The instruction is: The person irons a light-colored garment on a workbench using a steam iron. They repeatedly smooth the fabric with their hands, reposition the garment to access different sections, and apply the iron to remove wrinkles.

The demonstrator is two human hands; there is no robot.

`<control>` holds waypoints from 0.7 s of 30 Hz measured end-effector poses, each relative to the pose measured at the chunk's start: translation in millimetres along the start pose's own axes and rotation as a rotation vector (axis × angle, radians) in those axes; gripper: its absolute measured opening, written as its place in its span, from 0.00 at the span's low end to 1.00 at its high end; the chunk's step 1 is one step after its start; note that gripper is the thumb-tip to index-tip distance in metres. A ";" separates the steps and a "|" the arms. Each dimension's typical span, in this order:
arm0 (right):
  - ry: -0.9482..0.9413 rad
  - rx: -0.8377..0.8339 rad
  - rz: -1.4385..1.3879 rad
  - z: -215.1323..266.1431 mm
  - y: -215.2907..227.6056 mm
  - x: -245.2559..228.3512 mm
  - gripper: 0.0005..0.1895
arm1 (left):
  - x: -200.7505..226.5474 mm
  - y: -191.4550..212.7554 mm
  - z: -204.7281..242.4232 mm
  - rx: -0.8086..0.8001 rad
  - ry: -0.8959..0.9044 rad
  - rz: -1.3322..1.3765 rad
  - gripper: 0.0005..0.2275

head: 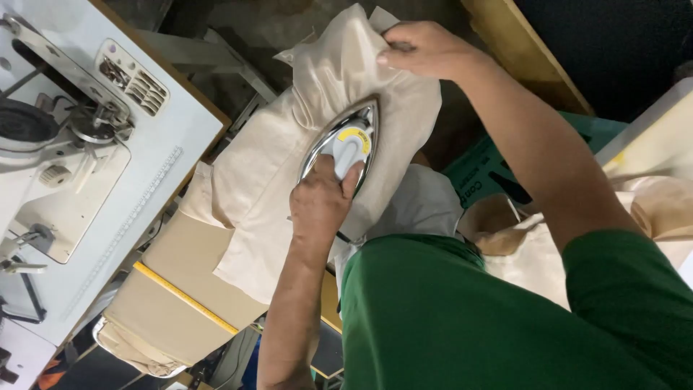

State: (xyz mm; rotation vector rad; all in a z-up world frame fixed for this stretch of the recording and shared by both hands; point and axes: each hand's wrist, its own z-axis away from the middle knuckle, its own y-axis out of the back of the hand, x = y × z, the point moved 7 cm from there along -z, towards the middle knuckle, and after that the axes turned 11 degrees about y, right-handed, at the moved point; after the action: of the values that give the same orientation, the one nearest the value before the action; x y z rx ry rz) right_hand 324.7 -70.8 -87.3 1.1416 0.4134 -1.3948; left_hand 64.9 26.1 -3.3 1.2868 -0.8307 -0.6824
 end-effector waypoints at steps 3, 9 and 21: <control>0.259 0.162 0.195 -41.0 -13.4 38.1 0.22 | -2.2 0.1 2.5 -0.069 0.076 0.076 0.25; 0.146 0.155 0.072 -37.9 -10.3 27.4 0.18 | 11.3 -1.3 -6.7 -0.018 0.054 0.072 0.24; -0.159 0.332 -0.391 -0.2 -11.7 75.4 0.12 | 11.2 0.9 -6.7 -0.073 0.025 0.116 0.26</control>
State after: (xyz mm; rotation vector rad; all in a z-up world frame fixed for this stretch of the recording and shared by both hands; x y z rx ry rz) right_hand 330.1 -109.6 -152.7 1.2460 0.3071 -1.9375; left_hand 76.6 20.6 -1.3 1.1698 -0.8459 -0.5982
